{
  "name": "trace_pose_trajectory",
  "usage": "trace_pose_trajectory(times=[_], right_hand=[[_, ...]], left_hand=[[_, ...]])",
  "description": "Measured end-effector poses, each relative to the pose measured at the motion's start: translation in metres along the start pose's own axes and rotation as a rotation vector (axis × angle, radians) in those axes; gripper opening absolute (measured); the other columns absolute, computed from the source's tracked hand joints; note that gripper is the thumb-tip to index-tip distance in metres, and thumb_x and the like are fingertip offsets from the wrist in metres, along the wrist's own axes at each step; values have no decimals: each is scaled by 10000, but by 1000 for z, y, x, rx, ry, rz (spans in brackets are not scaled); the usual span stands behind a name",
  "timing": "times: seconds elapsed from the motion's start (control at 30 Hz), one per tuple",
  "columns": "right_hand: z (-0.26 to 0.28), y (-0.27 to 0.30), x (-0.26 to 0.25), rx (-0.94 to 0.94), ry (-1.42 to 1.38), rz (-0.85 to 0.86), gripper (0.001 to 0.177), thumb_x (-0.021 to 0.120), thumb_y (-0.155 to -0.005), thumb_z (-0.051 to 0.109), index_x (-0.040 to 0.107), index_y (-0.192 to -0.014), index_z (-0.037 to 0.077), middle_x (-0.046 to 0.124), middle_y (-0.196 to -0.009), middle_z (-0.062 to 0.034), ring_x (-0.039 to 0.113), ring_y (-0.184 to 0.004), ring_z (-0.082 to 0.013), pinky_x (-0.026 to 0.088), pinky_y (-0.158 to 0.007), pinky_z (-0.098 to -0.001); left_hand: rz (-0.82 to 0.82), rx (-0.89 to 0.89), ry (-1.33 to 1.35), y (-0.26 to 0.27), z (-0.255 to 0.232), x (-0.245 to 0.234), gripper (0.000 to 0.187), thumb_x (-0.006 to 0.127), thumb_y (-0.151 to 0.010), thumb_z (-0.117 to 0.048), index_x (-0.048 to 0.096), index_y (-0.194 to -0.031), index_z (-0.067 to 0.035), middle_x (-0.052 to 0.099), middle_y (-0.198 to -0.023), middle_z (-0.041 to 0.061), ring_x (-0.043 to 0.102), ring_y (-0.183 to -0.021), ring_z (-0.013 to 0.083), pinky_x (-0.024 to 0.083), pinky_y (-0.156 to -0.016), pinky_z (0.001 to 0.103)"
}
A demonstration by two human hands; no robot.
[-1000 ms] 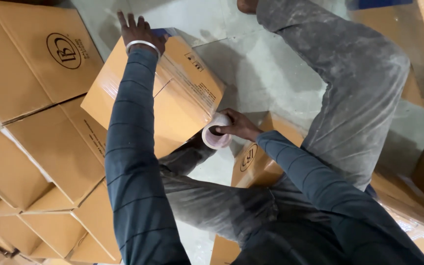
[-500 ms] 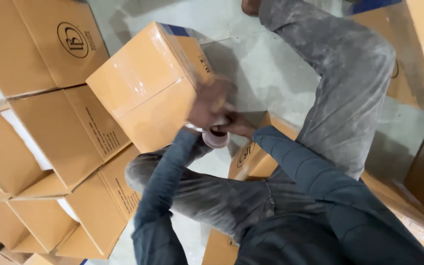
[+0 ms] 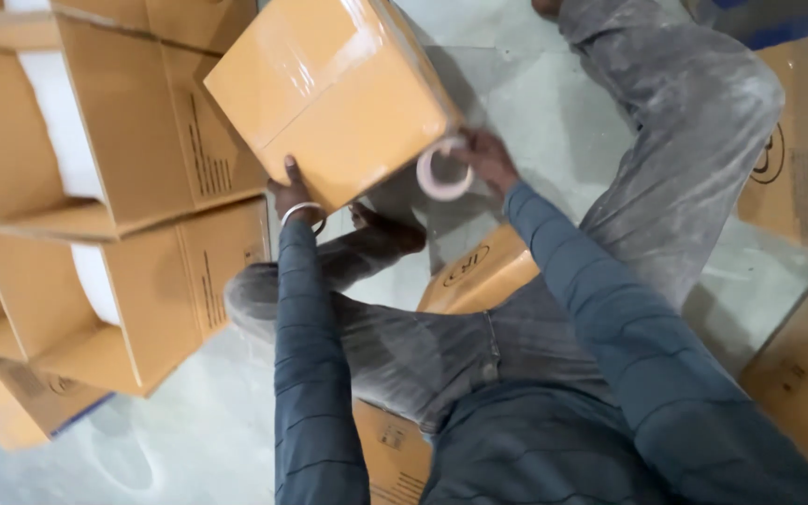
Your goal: Taping and packing cardboard boxes in a warehouse or workshop environment.
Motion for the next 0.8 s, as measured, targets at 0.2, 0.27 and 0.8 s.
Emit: trace_pose_trajectory(times=[0.2,0.27,0.8], right_hand=[[54,-8,-11,-115,-50,-120,609,903,-811,124,473,-1235,44,632,-1132,-92,650,-1064,-178,552,-927,-319],[52,-13,-14,-114,-79,-123,578,900,-798,122,485,-1195,56,626,-1101,-80,651,-1043,-165,560,-909,-313],[18,-35,-17,189,-606,82,299,599,-991,236,641,-1254,100,711,-1139,-11,698,-1049,-141,586,-942,-339]], left_hand=[[-90,-34,-87,6,54,28,1300,548,-804,-913,146,-1592,40,611,-1359,344,597,-1273,481,468,-1084,483],[-109,-12,-98,9,46,28,1401,612,-774,-916,27,-1590,61,592,-1341,357,580,-1272,484,467,-1077,474],[634,1301,-928,92,-218,169,513,423,-1071,-488,755,-1080,-97,724,-1132,189,605,-1180,381,312,-1177,523]])
Point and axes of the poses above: each hand's wrist, its own y-axis away from the middle knuckle, its own x-axis out of the palm, z = x × y, the point moved 1 cm from there along -y, towards the middle knuckle
